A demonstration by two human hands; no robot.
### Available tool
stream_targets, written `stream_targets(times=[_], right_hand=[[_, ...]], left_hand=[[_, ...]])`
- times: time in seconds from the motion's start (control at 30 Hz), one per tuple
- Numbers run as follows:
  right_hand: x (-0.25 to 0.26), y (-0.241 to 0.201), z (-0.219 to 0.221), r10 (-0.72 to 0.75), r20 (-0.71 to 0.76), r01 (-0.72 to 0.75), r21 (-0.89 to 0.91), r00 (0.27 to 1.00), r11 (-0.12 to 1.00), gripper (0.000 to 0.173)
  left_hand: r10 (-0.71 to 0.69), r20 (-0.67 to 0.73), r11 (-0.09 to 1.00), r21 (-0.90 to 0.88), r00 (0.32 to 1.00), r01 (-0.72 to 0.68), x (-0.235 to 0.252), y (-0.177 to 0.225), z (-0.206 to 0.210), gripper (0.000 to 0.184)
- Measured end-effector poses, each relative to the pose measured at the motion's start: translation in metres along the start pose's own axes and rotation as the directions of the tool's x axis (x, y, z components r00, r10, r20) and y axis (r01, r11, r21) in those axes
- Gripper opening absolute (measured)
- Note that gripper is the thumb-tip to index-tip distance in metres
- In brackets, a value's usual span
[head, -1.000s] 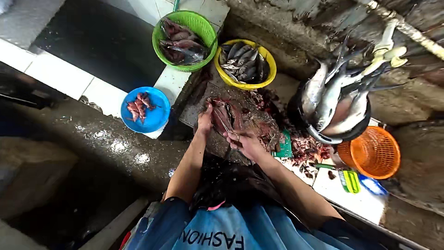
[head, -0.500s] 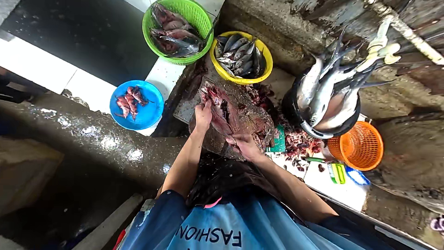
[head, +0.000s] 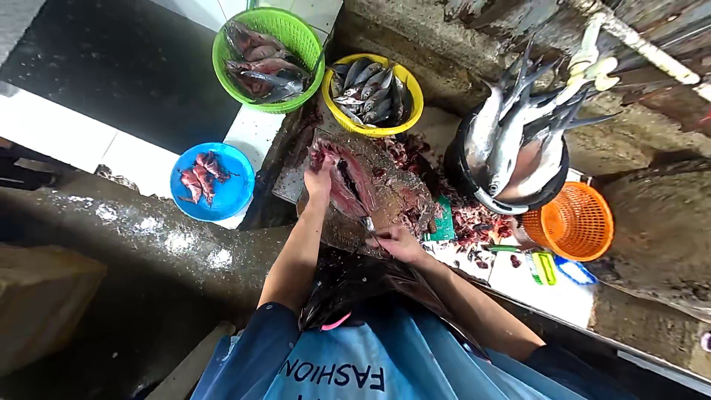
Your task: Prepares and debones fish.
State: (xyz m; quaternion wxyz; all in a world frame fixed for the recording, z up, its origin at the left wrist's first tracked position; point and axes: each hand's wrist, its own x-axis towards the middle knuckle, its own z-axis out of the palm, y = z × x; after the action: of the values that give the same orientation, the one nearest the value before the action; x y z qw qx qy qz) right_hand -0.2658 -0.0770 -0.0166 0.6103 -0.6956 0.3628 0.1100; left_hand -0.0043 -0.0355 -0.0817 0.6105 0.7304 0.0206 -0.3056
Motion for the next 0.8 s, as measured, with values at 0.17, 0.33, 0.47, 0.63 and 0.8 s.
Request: stream_targets(times=[0.17,0.33,0.47,0.63,0.8], right_hand=[[-0.014,0.019,-0.006,-0.272,-0.12,0.24,-0.227,0.955,0.944,0.032],[-0.029,0.008,-0.011,-0.422,-0.06,0.367,-0.395,0.905,0.842,0.048],[-0.024,0.008,-0.009,-0.388,-0.012,0.345,-0.431,0.922,0.834,0.048],[-0.003,0.013,-0.001,-0.431,-0.037,0.373,-0.438,0.902,0.818,0.048],[0.022,0.006,0.01,-0.464,-0.04,0.426,-0.332,0.885,0.841,0.04]], left_hand=[[-0.051,-0.171,0.999,-0.007,0.984,0.051,-0.037,-0.011,0.03,0.067],[-0.196,-0.074,0.959,-0.221,0.978,0.176,-0.033,-0.002,0.015,0.066],[-0.299,0.059,0.889,-0.344,0.952,0.301,-0.035,0.009,-0.001,0.071],[-0.395,0.134,0.848,-0.327,0.909,0.417,-0.042,0.023,-0.012,0.07],[-0.365,0.155,0.87,-0.295,0.918,0.396,-0.048,0.023,-0.01,0.072]])
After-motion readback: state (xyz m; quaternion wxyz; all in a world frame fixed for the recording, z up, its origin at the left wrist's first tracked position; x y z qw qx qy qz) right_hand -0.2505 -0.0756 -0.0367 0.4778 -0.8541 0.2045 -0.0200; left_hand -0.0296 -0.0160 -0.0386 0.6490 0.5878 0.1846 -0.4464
